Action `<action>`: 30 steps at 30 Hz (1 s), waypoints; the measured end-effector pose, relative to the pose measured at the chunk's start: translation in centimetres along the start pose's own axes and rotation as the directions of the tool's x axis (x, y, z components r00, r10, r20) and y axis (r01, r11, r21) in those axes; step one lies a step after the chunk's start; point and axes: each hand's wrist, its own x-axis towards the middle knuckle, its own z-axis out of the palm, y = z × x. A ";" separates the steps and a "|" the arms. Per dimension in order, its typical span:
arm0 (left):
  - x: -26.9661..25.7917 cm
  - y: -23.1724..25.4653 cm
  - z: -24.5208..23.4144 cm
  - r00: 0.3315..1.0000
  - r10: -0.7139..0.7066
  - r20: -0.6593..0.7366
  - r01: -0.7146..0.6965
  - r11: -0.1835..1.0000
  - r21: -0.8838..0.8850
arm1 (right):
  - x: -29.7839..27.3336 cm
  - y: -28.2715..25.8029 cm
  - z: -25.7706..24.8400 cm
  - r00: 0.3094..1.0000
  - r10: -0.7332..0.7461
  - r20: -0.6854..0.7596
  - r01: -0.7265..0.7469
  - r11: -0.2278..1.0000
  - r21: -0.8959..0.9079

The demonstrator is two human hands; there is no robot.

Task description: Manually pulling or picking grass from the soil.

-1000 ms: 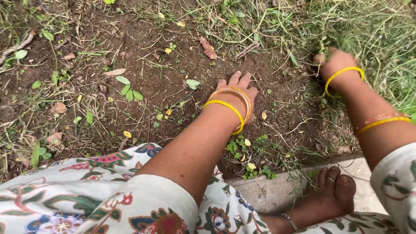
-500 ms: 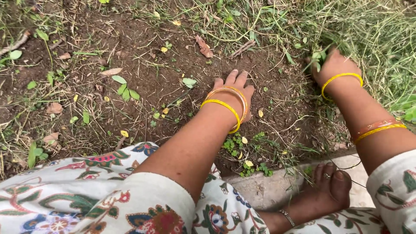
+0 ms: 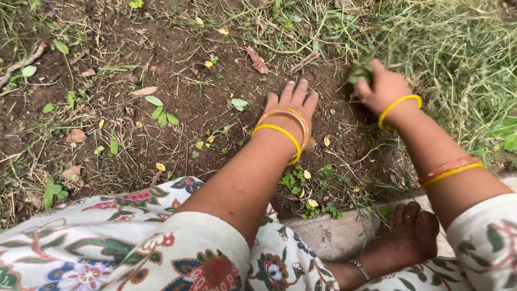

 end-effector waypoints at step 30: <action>0.4 -0.3 0.0 1.000 -0.031 -0.002 0.031 0.992 -0.119 | -5.0 -7.1 -0.9 0.978 -0.210 0.010 0.205 0.963 0.176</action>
